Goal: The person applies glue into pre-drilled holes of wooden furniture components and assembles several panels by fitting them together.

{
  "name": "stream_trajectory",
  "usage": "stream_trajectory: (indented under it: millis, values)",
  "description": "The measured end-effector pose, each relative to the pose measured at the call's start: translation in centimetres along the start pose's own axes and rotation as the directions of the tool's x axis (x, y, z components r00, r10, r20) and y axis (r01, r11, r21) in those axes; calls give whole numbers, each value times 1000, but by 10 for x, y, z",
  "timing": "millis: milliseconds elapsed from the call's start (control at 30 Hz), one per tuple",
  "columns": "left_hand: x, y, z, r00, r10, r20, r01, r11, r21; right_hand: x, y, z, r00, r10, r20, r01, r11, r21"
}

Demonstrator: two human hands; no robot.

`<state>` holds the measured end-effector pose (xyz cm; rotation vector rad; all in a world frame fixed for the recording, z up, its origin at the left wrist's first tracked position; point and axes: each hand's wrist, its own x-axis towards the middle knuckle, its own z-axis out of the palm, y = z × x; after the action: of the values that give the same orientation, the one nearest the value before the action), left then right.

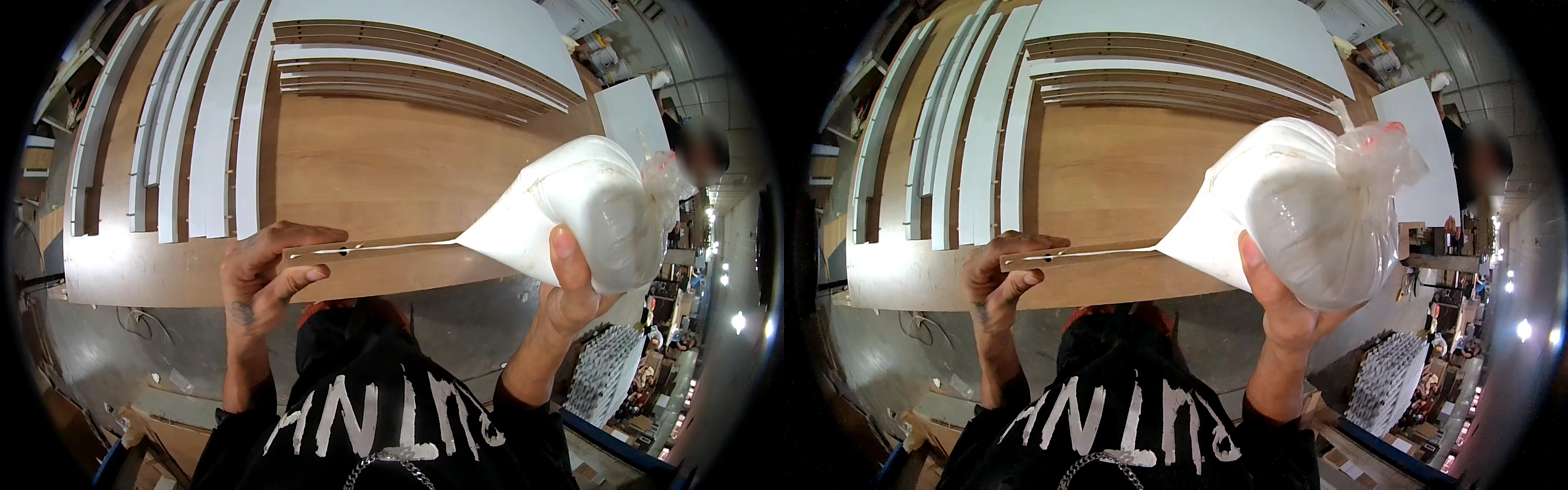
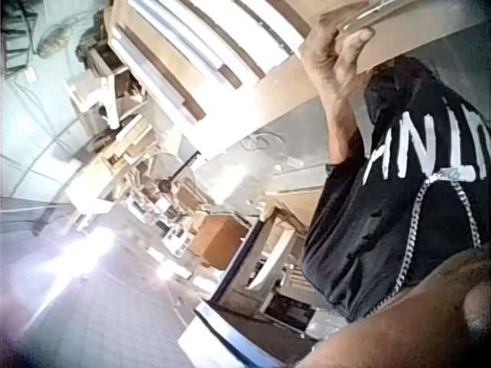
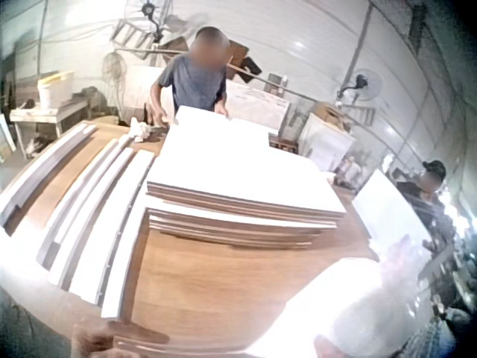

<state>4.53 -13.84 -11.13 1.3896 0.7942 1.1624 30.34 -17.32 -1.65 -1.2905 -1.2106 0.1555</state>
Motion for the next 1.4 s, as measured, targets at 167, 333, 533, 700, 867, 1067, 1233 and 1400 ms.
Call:
stream_trajectory:
  millis: [167, 333, 533, 700, 867, 1067, 1233, 1400]
  values:
    - [1, -1, 1, 998, 69, 7, -70, 997, 35, 4, 0, -9, 1000, 5, -16, -5, 1000, 0]
    - [-5, -7, 1, 998, 62, -10, -62, 998, -20, 9, 4, -19, 1000, 2, -27, -3, 1000, -20]
    - [-5, -10, 3, 996, 83, -44, -85, 996, -25, 11, 13, -32, 999, 1, -51, 1, 1000, 29]
    - [-4, -4, 6, 994, 95, -57, -94, 995, 23, 15, 16, -44, 998, -9, -64, 8, 1000, -19]
    - [-7, -6, 6, 992, 80, -96, -78, 997, 23, 17, 24, -56, 996, -7, -86, 6, 1000, -12]
    - [-8, -12, 5, 989, 101, -110, -101, 995, 8, 19, 33, -69, 991, -2, -132, 5, 1000, 22]
    - [-10, -18, 1, 987, 114, -114, -115, 993, -7, 23, 38, -79, 989, -21, -144, 18, 1000, -21]
    - [-13, -24, -3, 985, 124, -121, -128, 991, -29, 28, 42, -90, 984, -2, -177, -2, 1000, -23]
